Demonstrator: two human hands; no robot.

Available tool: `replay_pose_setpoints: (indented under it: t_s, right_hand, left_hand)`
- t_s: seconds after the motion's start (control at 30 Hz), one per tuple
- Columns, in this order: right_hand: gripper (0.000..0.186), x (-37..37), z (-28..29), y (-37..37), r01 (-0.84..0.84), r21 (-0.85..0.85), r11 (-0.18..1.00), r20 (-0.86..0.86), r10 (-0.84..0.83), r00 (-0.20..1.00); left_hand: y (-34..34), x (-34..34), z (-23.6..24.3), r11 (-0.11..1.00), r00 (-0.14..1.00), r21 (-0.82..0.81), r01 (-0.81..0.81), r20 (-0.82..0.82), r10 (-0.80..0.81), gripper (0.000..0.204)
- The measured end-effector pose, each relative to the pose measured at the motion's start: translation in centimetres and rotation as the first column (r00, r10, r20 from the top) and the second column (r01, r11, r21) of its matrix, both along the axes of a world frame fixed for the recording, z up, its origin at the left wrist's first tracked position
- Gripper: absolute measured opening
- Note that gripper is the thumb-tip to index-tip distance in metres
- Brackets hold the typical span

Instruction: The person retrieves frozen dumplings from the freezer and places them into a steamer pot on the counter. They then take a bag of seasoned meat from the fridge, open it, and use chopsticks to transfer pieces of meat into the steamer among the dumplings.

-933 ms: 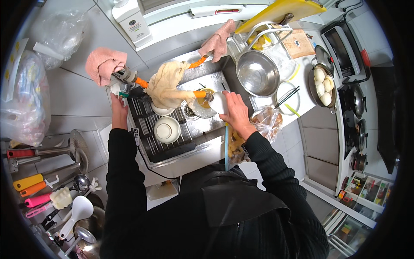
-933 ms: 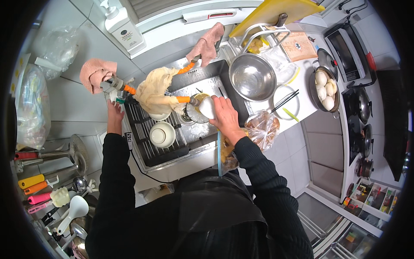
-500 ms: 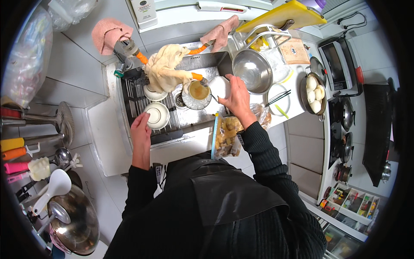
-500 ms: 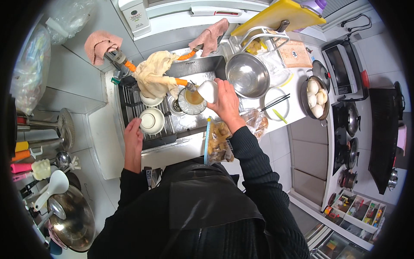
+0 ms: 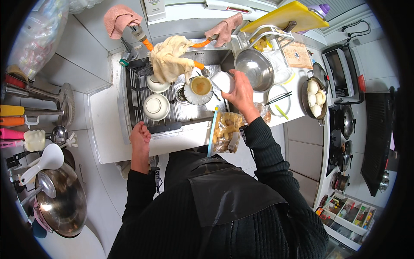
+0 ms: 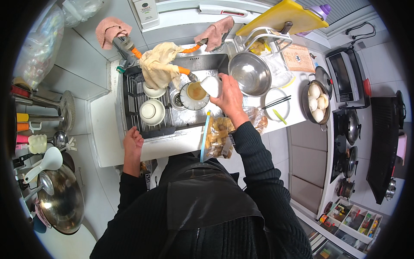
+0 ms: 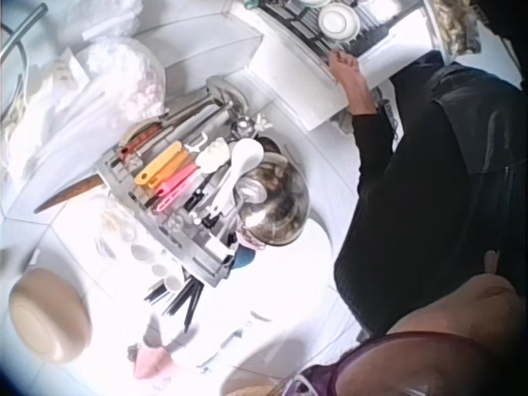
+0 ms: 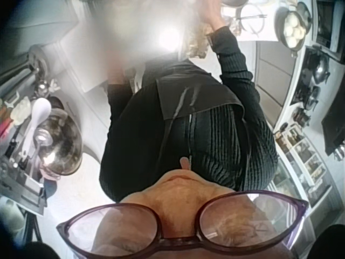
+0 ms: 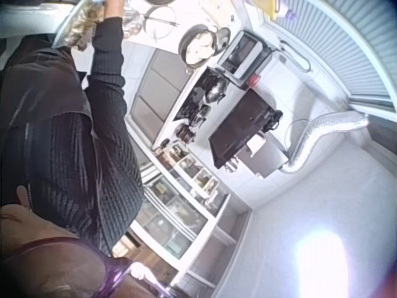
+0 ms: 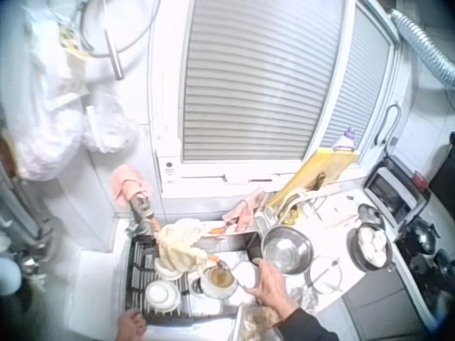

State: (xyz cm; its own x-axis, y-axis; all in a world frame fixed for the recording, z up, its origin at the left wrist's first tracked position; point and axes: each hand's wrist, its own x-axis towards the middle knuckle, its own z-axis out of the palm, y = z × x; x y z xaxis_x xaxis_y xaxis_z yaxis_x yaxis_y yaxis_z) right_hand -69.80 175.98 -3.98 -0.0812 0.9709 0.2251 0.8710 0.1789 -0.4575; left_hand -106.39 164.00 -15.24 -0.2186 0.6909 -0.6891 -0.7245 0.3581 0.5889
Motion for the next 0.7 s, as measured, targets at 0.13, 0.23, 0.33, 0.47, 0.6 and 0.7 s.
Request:
replay_pose_setpoints:
  t_s: [0.13,0.23,0.33,0.47,0.6,0.7]
  right_hand:
    - [0.066,0.0,0.3,-0.3,-0.042,0.077,0.996,0.013,0.041,0.999]
    - [0.066,-0.1,0.4,-0.5,-0.060,0.073,0.996,0.014,0.059,0.998]
    - [0.065,-0.3,0.6,-0.7,-0.081,0.033,0.996,0.018,0.081,0.997]
    - [0.065,-1.0,1.0,-0.9,-0.099,-0.032,0.995,0.022,0.099,0.995]
    - [0.065,-1.3,0.9,-0.9,-0.117,-0.064,0.991,0.031,0.119,0.992]
    - [0.064,-1.6,-0.2,-1.0,-0.144,-0.100,0.984,0.011,0.146,0.989]
  left_hand:
    - [-0.9,0.4,-0.6,0.997,0.989,-0.079,0.017,-0.144,-0.029,0.018]
    - [-1.3,0.2,-0.8,0.995,0.989,-0.096,0.023,-0.146,-0.037,0.024]
    - [-1.5,0.1,-0.7,0.994,0.986,-0.100,0.050,-0.156,-0.066,0.025]
    - [-1.7,0.0,-0.6,0.993,0.985,-0.098,0.063,-0.154,-0.077,0.026]
    - [-1.8,-0.3,-0.8,0.994,0.988,-0.078,0.079,-0.127,-0.088,0.025]
    - [-1.9,-0.5,-0.8,0.994,0.989,-0.069,0.088,-0.112,-0.095,0.024]
